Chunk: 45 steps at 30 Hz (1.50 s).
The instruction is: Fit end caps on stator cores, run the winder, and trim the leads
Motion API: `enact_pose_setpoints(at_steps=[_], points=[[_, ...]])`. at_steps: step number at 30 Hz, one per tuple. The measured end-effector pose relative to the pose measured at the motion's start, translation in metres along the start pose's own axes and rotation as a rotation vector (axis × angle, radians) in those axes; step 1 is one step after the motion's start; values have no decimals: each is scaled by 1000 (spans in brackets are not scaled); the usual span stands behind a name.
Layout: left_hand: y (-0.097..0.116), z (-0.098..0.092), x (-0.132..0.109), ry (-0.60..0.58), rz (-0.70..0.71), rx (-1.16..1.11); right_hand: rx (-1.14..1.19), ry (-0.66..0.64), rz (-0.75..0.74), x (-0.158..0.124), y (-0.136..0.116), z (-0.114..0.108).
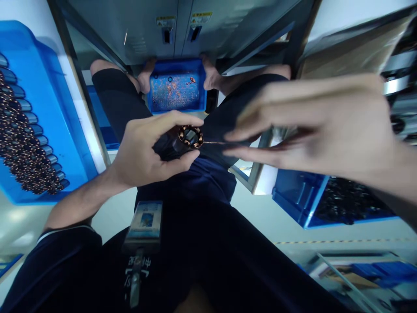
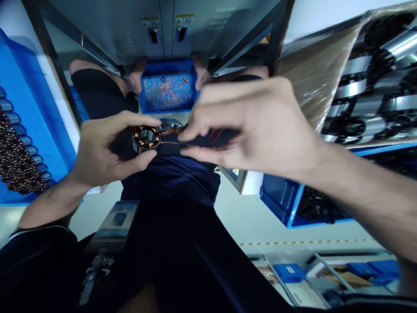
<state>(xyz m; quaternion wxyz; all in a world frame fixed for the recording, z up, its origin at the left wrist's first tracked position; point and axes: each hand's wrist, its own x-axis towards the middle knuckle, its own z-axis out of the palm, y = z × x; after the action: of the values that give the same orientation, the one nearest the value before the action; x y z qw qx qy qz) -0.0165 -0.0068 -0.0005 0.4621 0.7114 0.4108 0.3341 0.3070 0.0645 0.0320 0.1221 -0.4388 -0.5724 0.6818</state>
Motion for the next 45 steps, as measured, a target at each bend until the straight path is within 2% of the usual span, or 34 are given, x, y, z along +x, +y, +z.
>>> enact_pose_setpoints(at_steps=[2,4,6,7,9,11,13,16,20,23,26,28,30,32,35,37,38,40,41,43,45], points=[[-3,3,-1,105,186,162,29,-146,21,5,2,-1],[-5,8,-2,142,322,299,170,-341,98,9,4,7],[-6,15,-3,162,396,411,259,-403,151,8,3,16],[-6,18,-3,176,412,445,222,-367,144,5,3,20],[-5,19,-4,213,410,468,72,-214,73,-6,6,19],[-3,10,-3,241,349,443,-37,-57,34,-16,16,9],[-2,-11,1,272,240,433,-73,99,50,-19,28,-5],[-11,-60,17,420,105,532,-75,239,92,-13,36,-13],[-53,-123,57,637,18,755,-16,139,178,-1,37,9],[-89,-155,87,649,8,804,4,48,147,1,47,29],[-117,-187,109,716,95,777,-25,-27,110,-3,59,34],[-135,-214,124,788,192,753,-39,-22,92,-6,64,33],[-153,-241,140,759,260,746,-45,4,88,-7,64,32],[-168,-263,158,662,268,739,-47,-3,85,-5,60,34],[-174,-280,176,567,205,740,-71,-46,32,-1,52,41],[-161,-275,176,595,176,740,-122,-42,-27,2,46,44],[-149,-266,171,628,182,724,-150,-21,-55,2,42,44],[-115,-233,152,685,233,642,-168,70,-100,1,31,44],[-93,-210,139,661,267,580,-139,139,-118,0,23,44],[-43,-162,109,542,352,422,10,295,-185,0,4,45],[3,-125,84,299,399,247,208,394,-300,5,-15,48]])
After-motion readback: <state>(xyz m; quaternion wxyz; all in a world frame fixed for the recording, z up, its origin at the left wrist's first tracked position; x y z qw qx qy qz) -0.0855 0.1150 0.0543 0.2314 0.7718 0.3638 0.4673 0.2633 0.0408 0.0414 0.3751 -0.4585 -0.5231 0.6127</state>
